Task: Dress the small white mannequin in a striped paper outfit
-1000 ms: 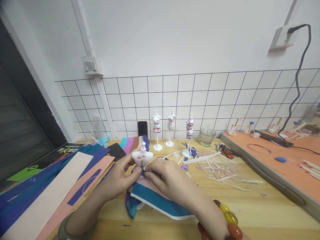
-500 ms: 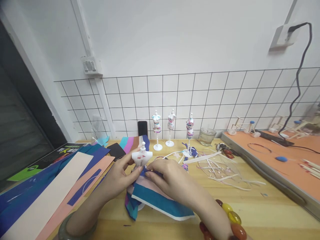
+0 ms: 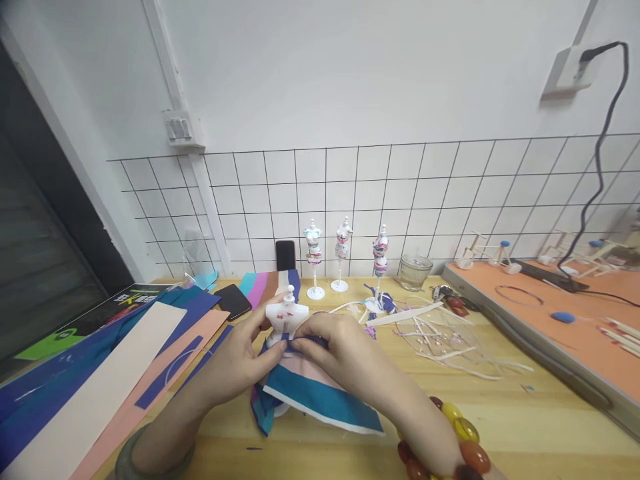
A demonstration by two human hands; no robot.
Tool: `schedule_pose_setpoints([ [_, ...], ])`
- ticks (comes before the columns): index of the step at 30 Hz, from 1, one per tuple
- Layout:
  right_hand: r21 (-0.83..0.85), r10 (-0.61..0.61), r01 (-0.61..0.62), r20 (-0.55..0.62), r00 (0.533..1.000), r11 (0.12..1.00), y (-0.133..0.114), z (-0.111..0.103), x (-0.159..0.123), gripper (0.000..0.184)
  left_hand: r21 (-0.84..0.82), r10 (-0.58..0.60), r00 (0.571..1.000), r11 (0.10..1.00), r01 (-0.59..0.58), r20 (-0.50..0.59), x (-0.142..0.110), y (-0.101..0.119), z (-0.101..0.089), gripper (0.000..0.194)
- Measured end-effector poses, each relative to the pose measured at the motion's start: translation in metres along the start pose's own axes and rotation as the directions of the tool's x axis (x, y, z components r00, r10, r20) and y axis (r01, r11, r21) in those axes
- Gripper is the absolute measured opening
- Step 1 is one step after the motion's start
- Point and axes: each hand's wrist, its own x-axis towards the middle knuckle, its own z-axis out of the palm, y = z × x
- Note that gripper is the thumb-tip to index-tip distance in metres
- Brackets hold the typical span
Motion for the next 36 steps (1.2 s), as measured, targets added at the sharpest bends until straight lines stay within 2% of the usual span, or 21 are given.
schedule_pose_setpoints([
  [13,-0.026,0.030,-0.031,-0.052,0.998,0.999,0.000,0.004,0.002,0.016,-0.027,-0.011,1.000,1.000,0.010,-0.008,0.000,-0.004,0.001,0.050],
  [30,-0.120,-0.035,0.019,-0.127,0.991,0.993,0.006,0.011,0.002,0.015,-0.057,0.035,0.999,0.998,-0.034,0.010,0.001,-0.002,-0.003,0.043],
  [36,-0.167,-0.031,0.010,-0.123,0.992,0.986,0.011,0.013,0.002,0.016,-0.095,-0.022,0.999,0.995,0.019,-0.031,0.001,-0.004,0.000,0.033],
])
